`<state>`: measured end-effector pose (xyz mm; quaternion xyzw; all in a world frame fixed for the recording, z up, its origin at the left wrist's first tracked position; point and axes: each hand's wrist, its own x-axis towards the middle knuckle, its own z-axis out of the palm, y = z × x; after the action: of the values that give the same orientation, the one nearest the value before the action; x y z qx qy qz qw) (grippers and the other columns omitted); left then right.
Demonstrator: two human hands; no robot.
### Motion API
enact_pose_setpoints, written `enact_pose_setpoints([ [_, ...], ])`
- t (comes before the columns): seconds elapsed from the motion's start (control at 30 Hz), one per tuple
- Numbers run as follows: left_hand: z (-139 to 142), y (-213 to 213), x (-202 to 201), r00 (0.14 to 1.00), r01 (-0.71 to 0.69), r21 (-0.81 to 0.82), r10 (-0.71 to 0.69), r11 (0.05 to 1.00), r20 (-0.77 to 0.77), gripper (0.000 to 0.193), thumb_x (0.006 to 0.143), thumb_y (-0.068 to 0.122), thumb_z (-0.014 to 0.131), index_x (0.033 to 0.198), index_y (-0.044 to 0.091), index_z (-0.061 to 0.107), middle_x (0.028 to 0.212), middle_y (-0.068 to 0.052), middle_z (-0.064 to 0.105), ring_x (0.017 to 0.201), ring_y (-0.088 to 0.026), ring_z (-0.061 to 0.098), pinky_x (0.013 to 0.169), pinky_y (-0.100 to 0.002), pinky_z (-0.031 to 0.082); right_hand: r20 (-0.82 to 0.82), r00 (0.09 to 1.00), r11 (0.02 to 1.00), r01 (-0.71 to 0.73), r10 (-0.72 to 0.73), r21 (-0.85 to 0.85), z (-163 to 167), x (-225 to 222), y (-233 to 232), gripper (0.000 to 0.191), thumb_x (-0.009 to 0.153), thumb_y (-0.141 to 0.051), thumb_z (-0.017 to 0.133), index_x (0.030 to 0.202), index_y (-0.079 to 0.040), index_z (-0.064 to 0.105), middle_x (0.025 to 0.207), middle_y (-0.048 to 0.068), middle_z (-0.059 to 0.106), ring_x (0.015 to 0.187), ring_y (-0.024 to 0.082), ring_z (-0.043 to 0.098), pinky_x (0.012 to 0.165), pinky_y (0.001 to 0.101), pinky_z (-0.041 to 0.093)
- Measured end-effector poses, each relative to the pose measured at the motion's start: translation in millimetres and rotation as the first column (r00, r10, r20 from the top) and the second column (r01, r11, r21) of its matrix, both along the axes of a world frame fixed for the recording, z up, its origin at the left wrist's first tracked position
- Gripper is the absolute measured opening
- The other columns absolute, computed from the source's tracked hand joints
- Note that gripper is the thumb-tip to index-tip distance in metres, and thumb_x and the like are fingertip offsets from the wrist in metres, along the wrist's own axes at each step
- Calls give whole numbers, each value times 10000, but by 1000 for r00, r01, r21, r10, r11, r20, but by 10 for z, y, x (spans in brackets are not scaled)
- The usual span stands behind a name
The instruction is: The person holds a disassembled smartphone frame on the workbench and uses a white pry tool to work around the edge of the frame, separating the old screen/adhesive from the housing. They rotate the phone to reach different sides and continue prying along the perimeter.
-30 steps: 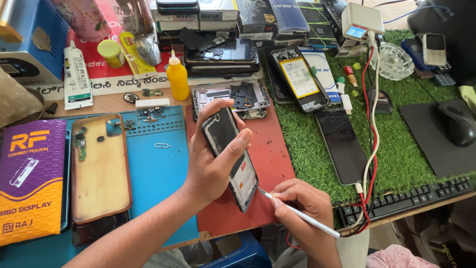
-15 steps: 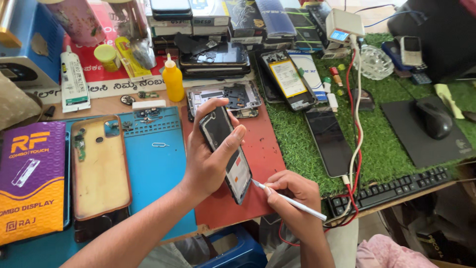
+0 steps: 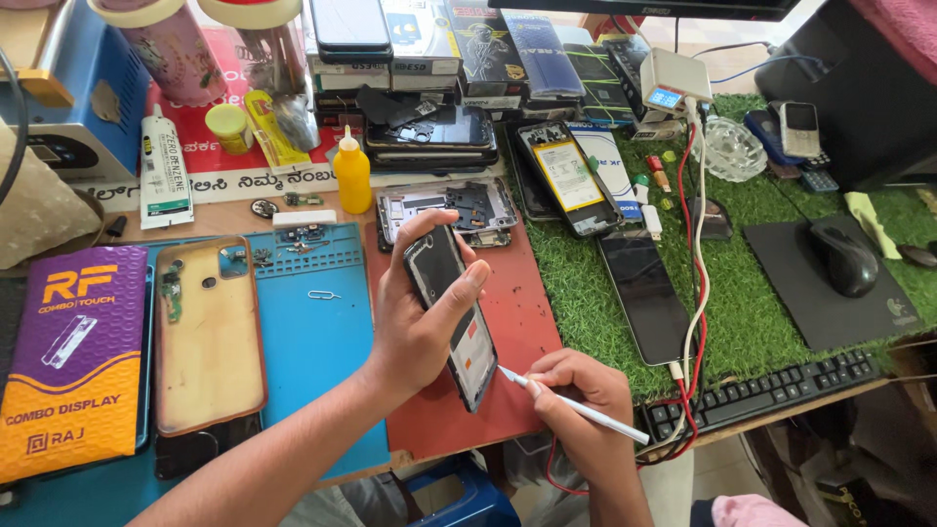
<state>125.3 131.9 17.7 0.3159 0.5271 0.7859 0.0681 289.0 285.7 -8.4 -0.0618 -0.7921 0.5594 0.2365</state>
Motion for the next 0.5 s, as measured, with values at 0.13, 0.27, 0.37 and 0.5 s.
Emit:
enact_pose_setpoints([
  [0.13, -1, 15, -2, 1000, -16, -6, 16, 1000, 9, 510, 982, 107, 702, 1426, 122, 454, 1028, -31, 621, 864, -102, 645, 739, -283, 557, 3, 1000, 996, 19, -20, 90, 10, -13, -10, 70, 807, -26, 721, 815, 37, 694, 831, 93, 743, 699, 106, 664, 627, 239, 510],
  [0.27, 19, 13, -7, 1000, -17, -5, 17, 1000, 11, 507, 982, 113, 702, 1425, 117, 457, 1020, -34, 621, 855, -105, 642, 733, -285, 554, 6, 996, 990, 84, -85, 116, 15, -41, -81, 65, 813, -18, 735, 812, 34, 695, 835, 94, 751, 702, 105, 665, 632, 234, 518],
  [0.37, 45, 12, -2, 1000, -17, -14, 18, 1000, 18, 502, 983, 119, 699, 1422, 117, 456, 1010, -31, 625, 848, -103, 650, 728, -282, 556, 2, 994, 991, 112, -112, 71, 13, -29, -102, 62, 821, -1, 732, 830, 39, 687, 862, 107, 744, 710, 101, 662, 627, 227, 525],
  [0.5, 78, 8, -6, 997, -63, -52, 65, 997, 36, 466, 1001, 172, 671, 1413, 112, 461, 969, -26, 640, 799, -101, 671, 684, -274, 562, -21, 994, 994, 111, -111, 16, -36, 13, -77, 61, 847, 17, 709, 896, 51, 697, 905, 105, 744, 742, 94, 655, 653, 218, 514],
])
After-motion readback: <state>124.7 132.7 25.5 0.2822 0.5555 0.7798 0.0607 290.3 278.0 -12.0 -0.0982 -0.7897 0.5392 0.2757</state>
